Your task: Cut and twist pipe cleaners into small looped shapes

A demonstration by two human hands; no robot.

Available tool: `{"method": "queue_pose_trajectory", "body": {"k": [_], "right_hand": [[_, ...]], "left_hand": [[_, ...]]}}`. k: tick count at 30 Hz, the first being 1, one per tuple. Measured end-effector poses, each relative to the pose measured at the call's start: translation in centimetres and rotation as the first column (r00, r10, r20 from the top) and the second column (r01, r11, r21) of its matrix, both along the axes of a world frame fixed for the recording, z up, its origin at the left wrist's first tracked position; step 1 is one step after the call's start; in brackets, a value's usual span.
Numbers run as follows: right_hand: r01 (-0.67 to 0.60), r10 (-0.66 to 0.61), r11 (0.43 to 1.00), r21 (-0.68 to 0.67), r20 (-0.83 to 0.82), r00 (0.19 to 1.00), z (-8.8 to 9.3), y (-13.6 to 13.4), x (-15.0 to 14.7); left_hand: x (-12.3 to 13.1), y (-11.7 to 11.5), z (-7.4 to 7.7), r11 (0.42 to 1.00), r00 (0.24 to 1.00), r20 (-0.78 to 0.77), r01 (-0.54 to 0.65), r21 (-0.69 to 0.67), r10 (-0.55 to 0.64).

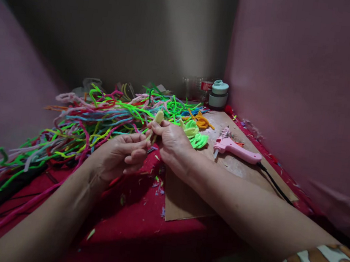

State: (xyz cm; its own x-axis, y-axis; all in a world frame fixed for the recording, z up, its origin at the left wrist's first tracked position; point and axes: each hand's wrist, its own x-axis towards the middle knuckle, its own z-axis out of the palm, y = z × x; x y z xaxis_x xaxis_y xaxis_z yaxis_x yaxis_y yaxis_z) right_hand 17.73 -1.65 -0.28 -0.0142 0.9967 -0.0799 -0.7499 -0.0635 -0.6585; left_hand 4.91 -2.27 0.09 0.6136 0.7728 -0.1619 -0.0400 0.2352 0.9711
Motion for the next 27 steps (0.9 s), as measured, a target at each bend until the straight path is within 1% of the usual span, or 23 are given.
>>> {"method": "queue_pose_trajectory", "body": {"k": [1, 2, 3, 4, 5, 7, 8, 9, 10, 11, 12, 13, 14, 16, 17, 18, 19, 20, 21, 22, 24, 27], "right_hand": [[0.014, -0.014, 1.000, -0.013, -0.011, 1.000, 0.1, 0.2, 0.2], [0.033, -0.034, 0.999, -0.032, -0.013, 0.999, 0.2, 0.4, 0.5], [0.078, -0.079, 0.995, -0.068, -0.013, 0.997, 0.4, 0.7, 0.8], [0.111, -0.112, 0.990, -0.089, -0.008, 0.994, 0.5, 0.9, 1.1], [0.134, -0.135, 0.986, -0.097, 0.000, 0.991, 0.6, 1.1, 1.5], [0.139, -0.139, 0.985, -0.099, 0.006, 0.990, 0.7, 1.3, 1.9], [0.116, -0.116, 0.988, -0.101, 0.006, 0.993, 0.7, 1.3, 2.0], [0.094, -0.094, 0.991, -0.100, 0.005, 0.996, 0.6, 1.2, 2.0], [0.064, -0.063, 0.993, -0.099, 0.005, 0.998, 0.4, 1.1, 1.8], [0.035, -0.036, 0.996, -0.079, -0.005, 0.999, 0.2, 0.9, 1.7], [-0.001, 0.001, 0.998, -0.066, 0.001, 1.000, -0.1, 0.8, 1.5], [-0.031, 0.031, 0.998, -0.054, 0.008, 0.999, -0.3, 0.7, 1.3], [-0.056, 0.057, 0.997, -0.045, 0.019, 0.998, -0.5, 0.7, 1.1], [-0.089, 0.091, 0.995, -0.042, 0.045, 0.995, -0.8, 0.6, 0.8], [-0.099, 0.101, 0.994, -0.040, 0.050, 0.994, -0.9, 0.6, 0.6], [-0.107, 0.109, 0.994, -0.036, 0.053, 0.993, -0.9, 0.6, 0.5], [-0.117, 0.118, 0.993, -0.031, 0.052, 0.992, -0.9, 0.5, 0.5], [-0.126, 0.127, 0.992, -0.026, 0.050, 0.991, -0.8, 0.5, 0.4], [-0.139, 0.139, 0.990, -0.019, 0.046, 0.989, -0.8, 0.5, 0.4], [-0.156, 0.156, 0.988, -0.011, 0.041, 0.987, -0.8, 0.4, 0.4], [-0.189, 0.188, 0.982, 0.009, 0.031, 0.982, -0.7, 0.3, 0.4], [-0.219, 0.218, 0.976, 0.007, 0.065, 0.974, -0.6, 0.0, 0.5]], "left_hand": [[-0.1, -0.1, 0.1, 0.996, 0.997, 0.050, 0.066, -0.067, -0.063], [-0.2, -0.2, 0.2, 0.990, 0.992, 0.076, 0.111, -0.092, -0.104], [-0.3, -0.4, 0.2, 0.987, 0.989, 0.075, 0.135, -0.085, -0.129], [-0.4, -0.7, 0.3, 0.989, 0.989, 0.040, 0.141, -0.048, -0.139], [-0.6, -0.8, 0.5, 0.990, 0.990, -0.030, 0.139, 0.012, -0.139], [-0.9, -0.9, 0.8, 0.976, 0.977, -0.201, 0.109, 0.187, -0.071], [-1.1, -0.8, 1.0, 0.953, 0.966, -0.259, 0.078, 0.292, 0.000], [-1.3, -0.6, 1.1, 0.915, 0.962, -0.254, 0.008, 0.404, 0.104], [-1.4, -0.4, 1.1, 0.851, 0.953, -0.210, -0.079, 0.520, 0.217], [-1.4, -0.1, 1.0, 0.762, 0.940, -0.150, -0.149, 0.630, 0.308], [-1.4, 0.1, 0.9, 0.664, 0.927, -0.111, -0.169, 0.729, 0.358], [-1.3, 0.2, 0.7, 0.554, 0.921, -0.094, -0.145, 0.820, 0.379], [-1.2, 0.3, 0.5, 0.447, 0.918, -0.101, -0.089, 0.890, 0.384], [-0.9, 0.3, 0.0, 0.257, 0.905, -0.137, 0.032, 0.966, 0.402], [-0.8, 0.3, -0.1, 0.183, 0.896, -0.139, 0.066, 0.981, 0.423], [-0.7, 0.2, -0.2, 0.128, 0.888, -0.127, 0.078, 0.989, 0.442], [-0.8, 0.1, -0.1, 0.090, 0.883, -0.106, 0.073, 0.993, 0.457], [-0.9, 0.0, -0.1, 0.066, 0.883, -0.084, 0.061, 0.996, 0.461], [-1.0, -0.1, 0.1, 0.056, 0.888, -0.069, 0.049, 0.997, 0.455], [-1.2, -0.1, 0.3, 0.062, 0.894, -0.066, 0.043, 0.997, 0.443], [-1.5, -0.3, 0.8, 0.107, 0.908, -0.078, 0.037, 0.994, 0.411], [-1.8, -0.5, 1.3, 0.206, 0.924, -0.092, 0.015, 0.979, 0.370]]}}
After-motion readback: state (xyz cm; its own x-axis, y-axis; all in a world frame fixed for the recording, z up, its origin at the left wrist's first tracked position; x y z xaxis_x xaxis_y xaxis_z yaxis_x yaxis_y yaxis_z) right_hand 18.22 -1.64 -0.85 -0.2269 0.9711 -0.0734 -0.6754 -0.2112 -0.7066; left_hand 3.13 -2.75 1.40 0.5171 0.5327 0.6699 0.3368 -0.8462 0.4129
